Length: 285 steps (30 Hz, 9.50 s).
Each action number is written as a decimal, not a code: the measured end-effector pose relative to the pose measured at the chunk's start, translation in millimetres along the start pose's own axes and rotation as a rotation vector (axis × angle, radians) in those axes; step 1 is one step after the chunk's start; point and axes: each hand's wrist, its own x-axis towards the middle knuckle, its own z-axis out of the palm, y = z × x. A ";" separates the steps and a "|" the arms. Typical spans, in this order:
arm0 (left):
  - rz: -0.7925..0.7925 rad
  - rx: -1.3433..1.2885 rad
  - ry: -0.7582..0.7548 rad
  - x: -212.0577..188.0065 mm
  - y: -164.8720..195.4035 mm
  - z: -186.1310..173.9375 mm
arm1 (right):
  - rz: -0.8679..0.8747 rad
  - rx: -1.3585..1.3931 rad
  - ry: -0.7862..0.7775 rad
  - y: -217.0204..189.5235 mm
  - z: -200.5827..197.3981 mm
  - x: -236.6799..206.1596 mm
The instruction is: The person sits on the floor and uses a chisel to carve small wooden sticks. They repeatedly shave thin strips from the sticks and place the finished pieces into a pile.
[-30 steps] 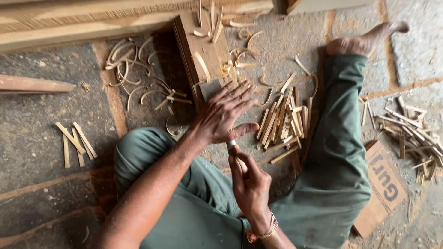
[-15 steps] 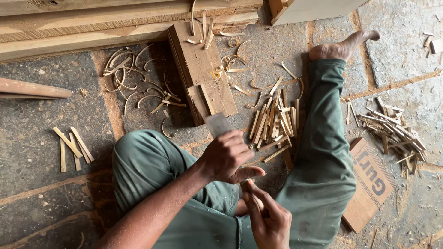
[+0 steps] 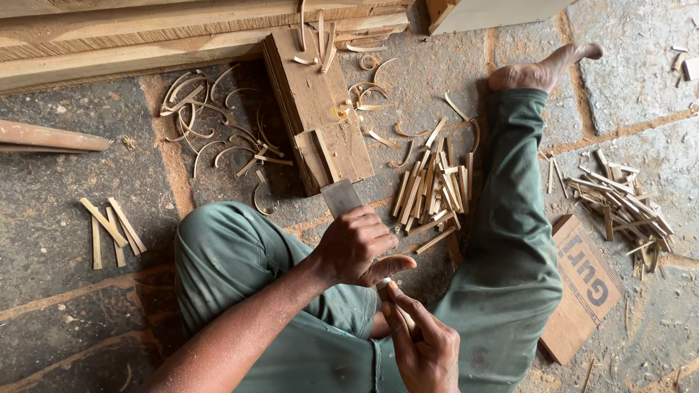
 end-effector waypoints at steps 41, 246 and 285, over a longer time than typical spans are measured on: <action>-0.106 0.251 -0.013 21.7 -89.4 -7.9 | -0.015 0.120 -0.020 42.3 66.6 63.1; -0.036 0.167 0.356 7.6 -20.0 -15.4 | 0.182 0.124 0.035 9.5 16.0 29.4; -0.181 0.291 -0.243 23.8 -106.5 0.4 | 0.035 -0.033 -0.099 21.7 61.9 70.2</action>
